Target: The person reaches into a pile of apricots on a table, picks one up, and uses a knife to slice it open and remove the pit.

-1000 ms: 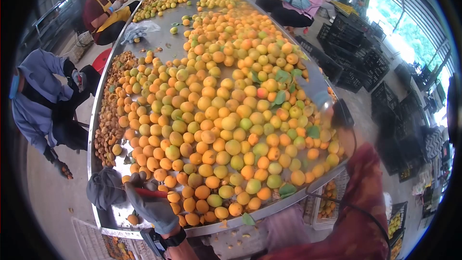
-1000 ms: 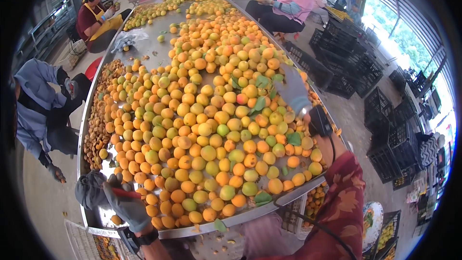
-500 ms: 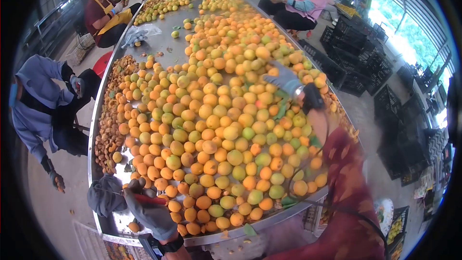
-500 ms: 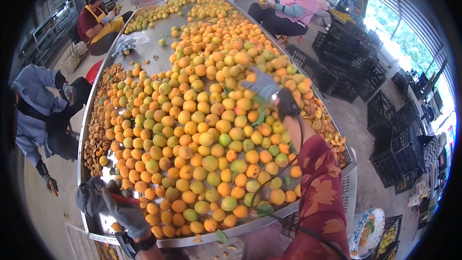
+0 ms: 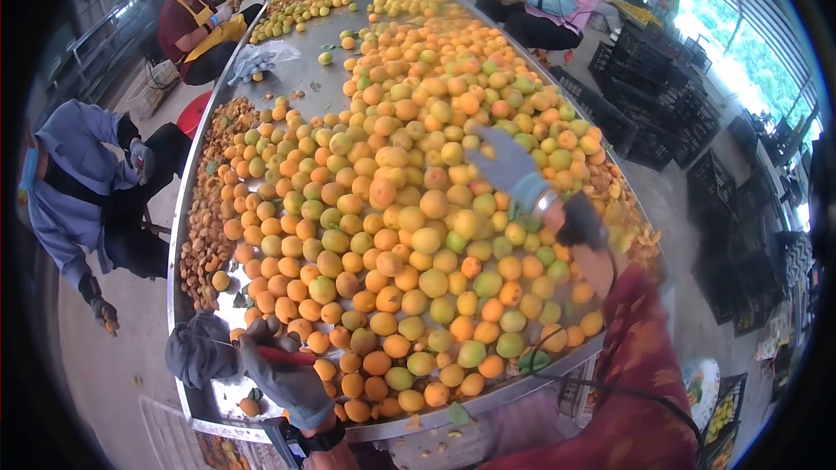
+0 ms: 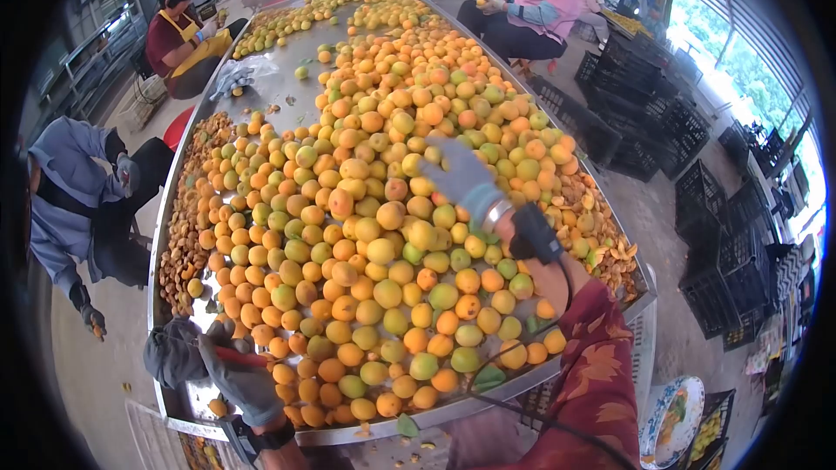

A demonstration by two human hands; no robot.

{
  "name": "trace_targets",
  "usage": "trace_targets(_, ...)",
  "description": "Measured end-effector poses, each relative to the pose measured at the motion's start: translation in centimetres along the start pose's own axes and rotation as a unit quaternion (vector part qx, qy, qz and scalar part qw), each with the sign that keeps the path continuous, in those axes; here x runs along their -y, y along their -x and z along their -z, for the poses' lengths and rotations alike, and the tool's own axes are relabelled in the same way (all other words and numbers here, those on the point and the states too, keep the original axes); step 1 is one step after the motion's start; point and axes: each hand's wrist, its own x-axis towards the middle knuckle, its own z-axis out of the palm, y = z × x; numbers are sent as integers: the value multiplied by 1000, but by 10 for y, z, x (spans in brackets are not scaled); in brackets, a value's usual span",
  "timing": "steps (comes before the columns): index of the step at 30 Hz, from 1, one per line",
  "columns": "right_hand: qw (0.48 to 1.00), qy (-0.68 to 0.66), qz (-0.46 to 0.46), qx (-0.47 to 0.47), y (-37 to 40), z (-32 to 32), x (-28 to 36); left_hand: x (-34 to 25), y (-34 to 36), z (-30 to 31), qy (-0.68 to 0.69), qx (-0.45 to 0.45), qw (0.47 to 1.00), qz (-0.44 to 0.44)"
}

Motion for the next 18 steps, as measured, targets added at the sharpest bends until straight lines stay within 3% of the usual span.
trace_targets(2, 990, 129, -9, -63, -29, 26, -47, 0, 1, -2, -11, -2, 1000, 0)
trace_targets(3, 990, 128, -9, -60, -38, 30, -74, -1, 2, -2, -12, -5, 1000, -1)
trace_targets(5, 957, 258, -128, 44, -47, 31, -118, -2, 2, -3, -26, -1, 1000, -3)
trace_targets(9, 979, 173, -108, 19, -38, 29, -109, 3, -4, 5, -16, 10, 1000, -12)
trace_targets(11, 975, 146, -162, 44, -34, 36, -98, 2, -4, 3, -17, 5, 1000, -3)
trace_targets(18, 969, 192, -145, 56, -24, 39, -83, 1, -5, -2, 0, -4, 1000, -5)
